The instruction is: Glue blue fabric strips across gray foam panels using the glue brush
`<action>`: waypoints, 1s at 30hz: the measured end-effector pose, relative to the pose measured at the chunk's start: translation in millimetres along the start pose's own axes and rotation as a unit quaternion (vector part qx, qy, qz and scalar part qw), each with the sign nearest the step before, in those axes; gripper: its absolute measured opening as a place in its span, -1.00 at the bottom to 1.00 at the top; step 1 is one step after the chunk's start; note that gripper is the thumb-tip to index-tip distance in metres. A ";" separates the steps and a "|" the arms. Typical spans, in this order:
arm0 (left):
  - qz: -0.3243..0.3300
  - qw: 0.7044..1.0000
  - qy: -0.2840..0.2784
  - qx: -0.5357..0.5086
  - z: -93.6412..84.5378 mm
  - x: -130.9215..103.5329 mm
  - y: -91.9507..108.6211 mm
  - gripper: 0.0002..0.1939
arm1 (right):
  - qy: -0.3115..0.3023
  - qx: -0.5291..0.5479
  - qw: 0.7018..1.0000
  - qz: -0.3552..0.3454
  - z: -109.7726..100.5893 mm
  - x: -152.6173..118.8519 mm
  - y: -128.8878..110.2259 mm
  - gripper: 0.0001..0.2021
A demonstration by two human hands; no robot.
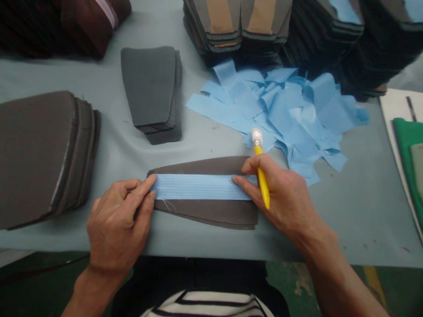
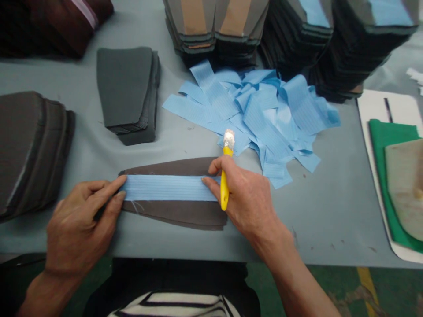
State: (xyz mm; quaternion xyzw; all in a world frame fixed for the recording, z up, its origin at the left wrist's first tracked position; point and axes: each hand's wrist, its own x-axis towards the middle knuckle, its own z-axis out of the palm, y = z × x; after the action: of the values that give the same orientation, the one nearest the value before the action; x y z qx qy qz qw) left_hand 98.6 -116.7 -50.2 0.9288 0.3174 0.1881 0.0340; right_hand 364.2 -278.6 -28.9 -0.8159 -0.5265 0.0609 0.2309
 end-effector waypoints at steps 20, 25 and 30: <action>0.000 1.000 0.015 0.022 2.6 -0.1 -2.9 -0.64 | 0.009 -0.001 0.999 0.037 -7.6 -10.8 10.0 -0.82; -0.021 1.000 -0.002 0.004 0.3 -0.2 -0.2 -0.64 | 0.020 -0.029 0.999 0.039 -12.7 -19.0 16.5 -0.77; -0.016 1.000 0.002 -0.001 1.3 -0.1 0.3 -0.64 | 0.056 -0.087 0.994 0.025 -25.8 -23.7 14.4 -0.76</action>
State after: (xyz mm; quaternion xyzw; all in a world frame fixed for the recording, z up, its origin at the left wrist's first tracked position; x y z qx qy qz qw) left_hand 99.2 -116.9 -51.5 0.9230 0.3324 0.1901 0.0375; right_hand 374.6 -312.6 -15.8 -0.8481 -0.4954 -0.0251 0.1860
